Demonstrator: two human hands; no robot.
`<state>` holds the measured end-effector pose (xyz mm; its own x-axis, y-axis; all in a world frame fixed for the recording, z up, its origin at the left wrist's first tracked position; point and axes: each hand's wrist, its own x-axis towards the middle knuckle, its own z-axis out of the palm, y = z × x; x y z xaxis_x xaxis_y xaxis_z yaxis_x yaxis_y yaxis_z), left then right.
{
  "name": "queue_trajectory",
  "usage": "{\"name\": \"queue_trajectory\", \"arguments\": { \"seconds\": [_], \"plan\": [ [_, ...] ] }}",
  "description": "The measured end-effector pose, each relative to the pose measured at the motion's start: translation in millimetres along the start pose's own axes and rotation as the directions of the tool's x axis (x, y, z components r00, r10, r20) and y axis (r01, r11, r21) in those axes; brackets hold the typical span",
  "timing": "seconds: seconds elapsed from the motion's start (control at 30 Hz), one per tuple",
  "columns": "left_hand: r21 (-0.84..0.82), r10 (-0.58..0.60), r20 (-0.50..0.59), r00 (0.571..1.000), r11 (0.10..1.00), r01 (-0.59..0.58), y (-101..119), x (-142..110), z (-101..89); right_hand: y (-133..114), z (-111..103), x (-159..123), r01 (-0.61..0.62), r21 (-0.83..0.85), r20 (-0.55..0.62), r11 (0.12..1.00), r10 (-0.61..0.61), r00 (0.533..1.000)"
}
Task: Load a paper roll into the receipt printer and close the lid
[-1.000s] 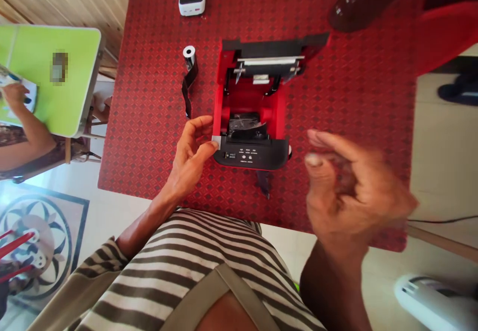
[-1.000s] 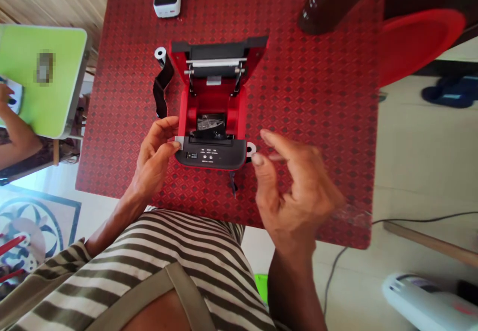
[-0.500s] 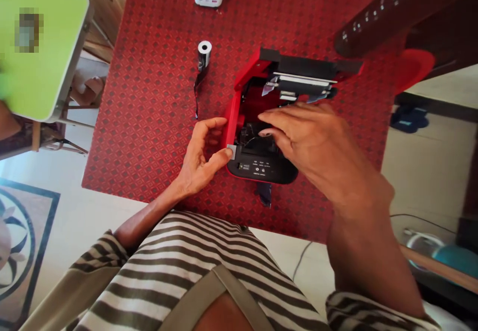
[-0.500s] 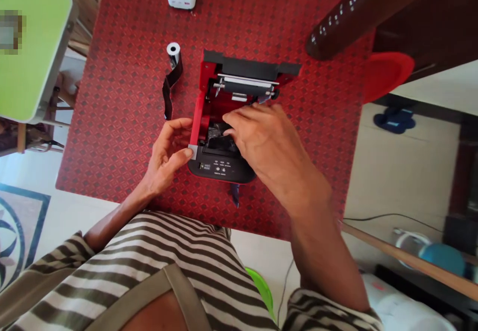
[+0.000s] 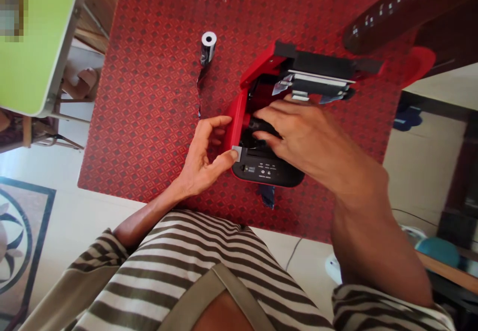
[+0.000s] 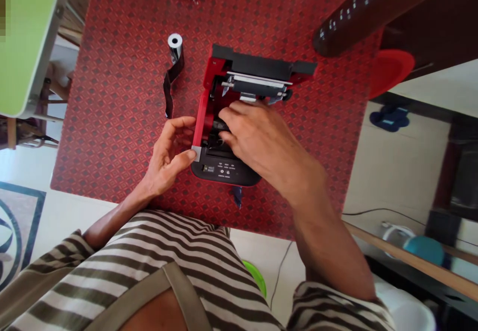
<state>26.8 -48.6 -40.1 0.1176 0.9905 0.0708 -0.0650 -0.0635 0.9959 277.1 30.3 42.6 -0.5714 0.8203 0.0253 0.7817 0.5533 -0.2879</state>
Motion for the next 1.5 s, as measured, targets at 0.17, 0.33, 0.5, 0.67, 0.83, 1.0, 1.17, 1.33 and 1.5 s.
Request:
{"name": "queue_trajectory", "arguments": {
  "seconds": [0.17, 0.33, 0.5, 0.67, 0.83, 1.0, 1.17, 1.33, 1.5],
  "plan": [
    [0.021, -0.009, 0.019, 1.000, 1.000, 0.009, -1, 2, -3.1, -9, -15, -14, 0.007, 0.005, -0.073, 1.000, -0.007, 0.997],
    [0.036, -0.009, 0.009, 1.000, 0.999, 0.008, -5, 3, -5.4, -24, -36, -34, -0.044, 0.057, -0.207, 0.997, 0.055, 0.977],
    [0.054, 0.004, 0.036, 0.999, 0.999, -0.006, -5, 5, -10.9, -33, -50, -67, -0.151, 0.242, -0.432, 0.959, 0.245, 0.868],
    [0.063, 0.029, 0.043, 0.999, 0.998, -0.032, -5, 6, -14.0, 16, 1, -103, -0.193, 0.468, -0.646, 0.862, 0.483, 0.591],
    [0.053, 0.105, 0.030, 0.994, 0.993, -0.106, -15, 9, -16.8, 83, 66, -108, -0.386, 0.600, -0.614, 0.701, 0.712, 0.339],
    [0.028, 0.175, 0.033, 0.984, 0.984, -0.176, -22, 14, -18.0, 89, 81, -78, -0.373, 0.606, -0.702, 0.703, 0.693, 0.166],
    [0.022, 0.185, 0.036, 0.982, 0.982, -0.186, -21, 16, -17.5, 51, 90, -53, -0.370, 0.604, -0.540, 0.706, 0.704, 0.462],
    [0.024, 0.171, 0.041, 0.984, 0.985, -0.172, -21, 14, -17.6, 36, 86, -58, -0.261, 0.672, -0.404, 0.692, 0.640, 0.654],
    [0.009, 0.178, 0.031, 0.983, 0.984, -0.179, -20, 14, -16.0, 45, 82, -63, -0.256, 0.682, -0.343, 0.685, 0.609, 0.715]
  ]
}}
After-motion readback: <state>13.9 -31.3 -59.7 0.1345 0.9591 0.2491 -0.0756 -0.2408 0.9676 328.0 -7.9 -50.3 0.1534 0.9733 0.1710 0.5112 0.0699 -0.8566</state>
